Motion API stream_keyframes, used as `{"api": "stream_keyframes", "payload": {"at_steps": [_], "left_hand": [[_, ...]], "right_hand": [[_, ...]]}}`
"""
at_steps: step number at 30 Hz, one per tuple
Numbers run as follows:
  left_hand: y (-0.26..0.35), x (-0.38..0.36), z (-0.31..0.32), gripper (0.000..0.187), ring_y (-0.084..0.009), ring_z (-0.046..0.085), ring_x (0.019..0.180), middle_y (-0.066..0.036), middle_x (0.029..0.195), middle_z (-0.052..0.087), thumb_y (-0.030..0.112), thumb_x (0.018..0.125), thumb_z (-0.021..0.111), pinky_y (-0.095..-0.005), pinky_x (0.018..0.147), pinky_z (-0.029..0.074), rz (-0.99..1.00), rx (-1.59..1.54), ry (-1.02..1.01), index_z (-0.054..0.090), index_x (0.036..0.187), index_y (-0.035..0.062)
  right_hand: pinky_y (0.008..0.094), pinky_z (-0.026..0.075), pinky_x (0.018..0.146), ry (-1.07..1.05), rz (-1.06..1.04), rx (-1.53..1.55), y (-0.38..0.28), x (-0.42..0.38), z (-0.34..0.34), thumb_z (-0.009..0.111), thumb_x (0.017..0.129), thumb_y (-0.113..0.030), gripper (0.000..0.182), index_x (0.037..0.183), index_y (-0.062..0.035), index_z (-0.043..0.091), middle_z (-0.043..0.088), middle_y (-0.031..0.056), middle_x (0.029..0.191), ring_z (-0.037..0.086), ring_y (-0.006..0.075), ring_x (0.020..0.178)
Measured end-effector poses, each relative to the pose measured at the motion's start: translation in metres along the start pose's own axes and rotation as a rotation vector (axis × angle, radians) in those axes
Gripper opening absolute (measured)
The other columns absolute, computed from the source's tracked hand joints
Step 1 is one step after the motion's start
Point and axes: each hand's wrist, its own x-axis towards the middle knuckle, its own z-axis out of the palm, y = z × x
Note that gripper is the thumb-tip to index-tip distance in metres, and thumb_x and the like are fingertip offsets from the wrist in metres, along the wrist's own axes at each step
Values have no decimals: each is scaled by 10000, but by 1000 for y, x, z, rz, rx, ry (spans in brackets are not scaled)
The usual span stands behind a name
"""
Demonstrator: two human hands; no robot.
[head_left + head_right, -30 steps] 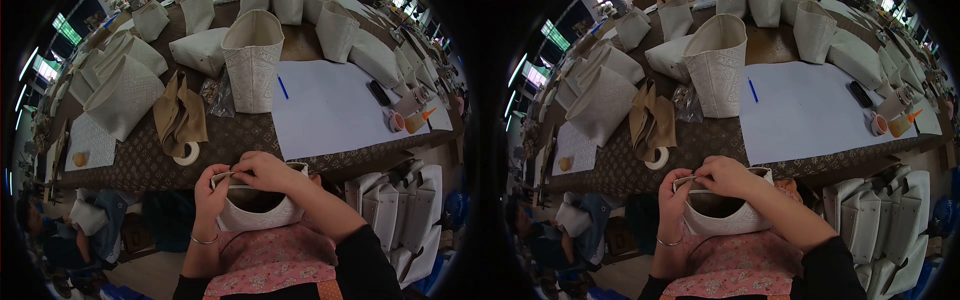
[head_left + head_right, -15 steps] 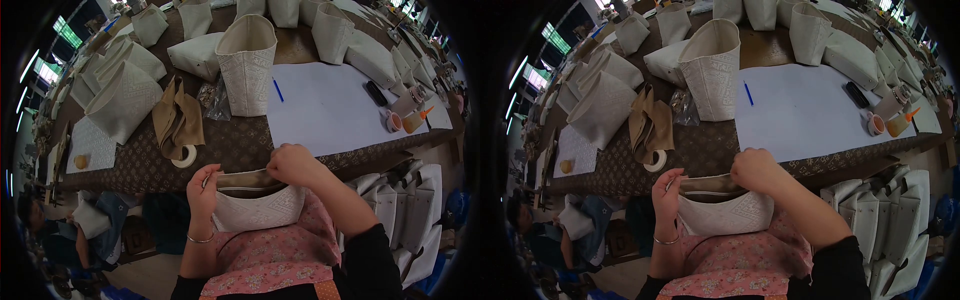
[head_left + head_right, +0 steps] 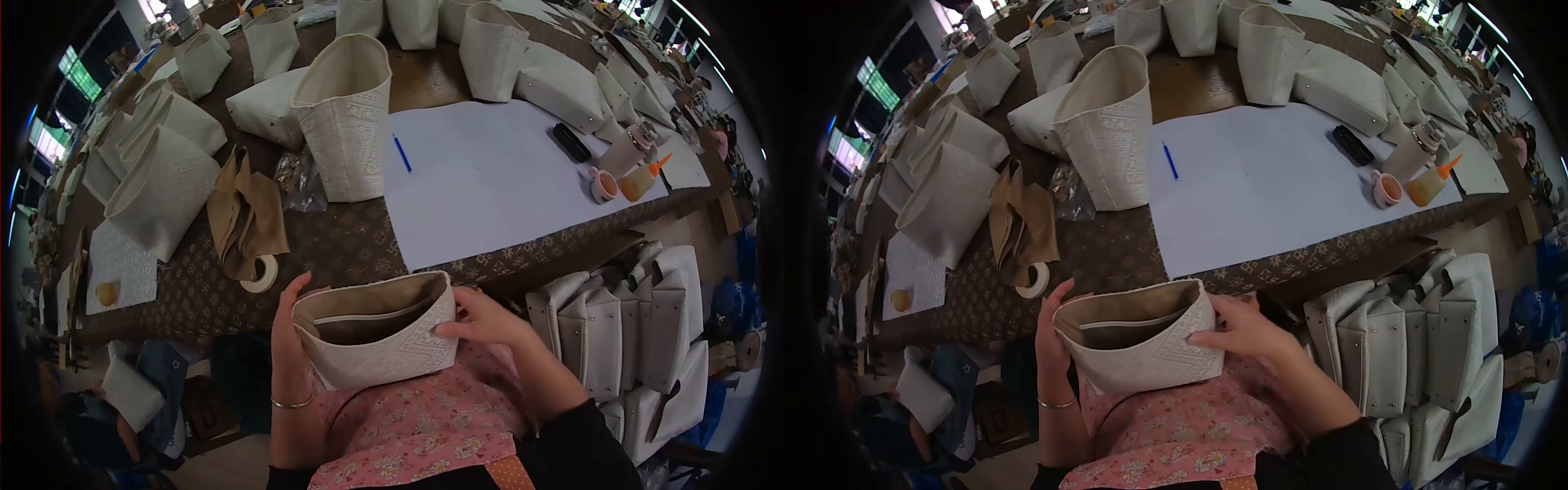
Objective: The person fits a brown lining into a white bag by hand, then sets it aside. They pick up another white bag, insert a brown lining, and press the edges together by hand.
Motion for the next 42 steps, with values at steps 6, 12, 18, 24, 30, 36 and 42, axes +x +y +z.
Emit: {"api": "stream_keyframes", "payload": {"at_steps": [6,12,18,24,30,36,42], "left_hand": [[-101,10,-102,442,-269,600,1165,-154,1324,588,281,1045,418,-392,1008,479,74,-30,-226,487,1380,1],[-140,-5,-99,326,-254,581,1149,-154,1317,582,169,969,564,-371,960,476,-31,374,-146,599,1265,36],[-161,11,-97,185,-230,625,977,-100,1112,643,60,934,586,-304,821,514,-98,528,-315,652,1095,-3],[-133,14,-70,139,-150,656,859,-58,959,661,58,971,549,-283,696,549,-469,333,-168,652,1052,10],[-151,22,-79,155,-175,670,818,-65,967,660,89,980,558,-284,642,559,-433,331,-139,655,1066,3],[-154,25,-76,176,-171,671,765,-72,957,656,125,994,564,-275,618,556,-430,417,-98,661,1074,2],[-142,12,-57,169,-147,666,751,-54,908,676,115,975,599,-244,595,537,-399,587,-132,669,1068,-8]], "right_hand": [[293,501,878,219,64,325,47,-7,44,765,875,-237,473,1268,-41,588,660,38,1124,600,118,1038],[262,508,795,459,26,405,43,-44,31,687,941,-279,318,1151,-43,653,680,-5,996,615,79,905],[294,525,815,834,-200,566,4,-183,-76,626,980,-315,314,1177,-70,620,678,5,1036,638,110,908],[396,548,903,1351,-136,243,-68,-404,-149,510,991,-504,592,1342,-28,540,659,139,1223,674,262,1027],[400,570,822,1758,242,546,-7,-686,-142,590,970,-452,503,1228,-23,639,703,144,1127,703,251,942],[489,383,1078,1824,1288,-425,158,-704,-113,482,928,-582,762,1418,0,435,479,275,1420,470,444,1301],[533,334,1116,1549,1732,-424,169,-607,-110,427,949,-580,719,1456,-70,396,482,281,1414,449,475,1313]]}}
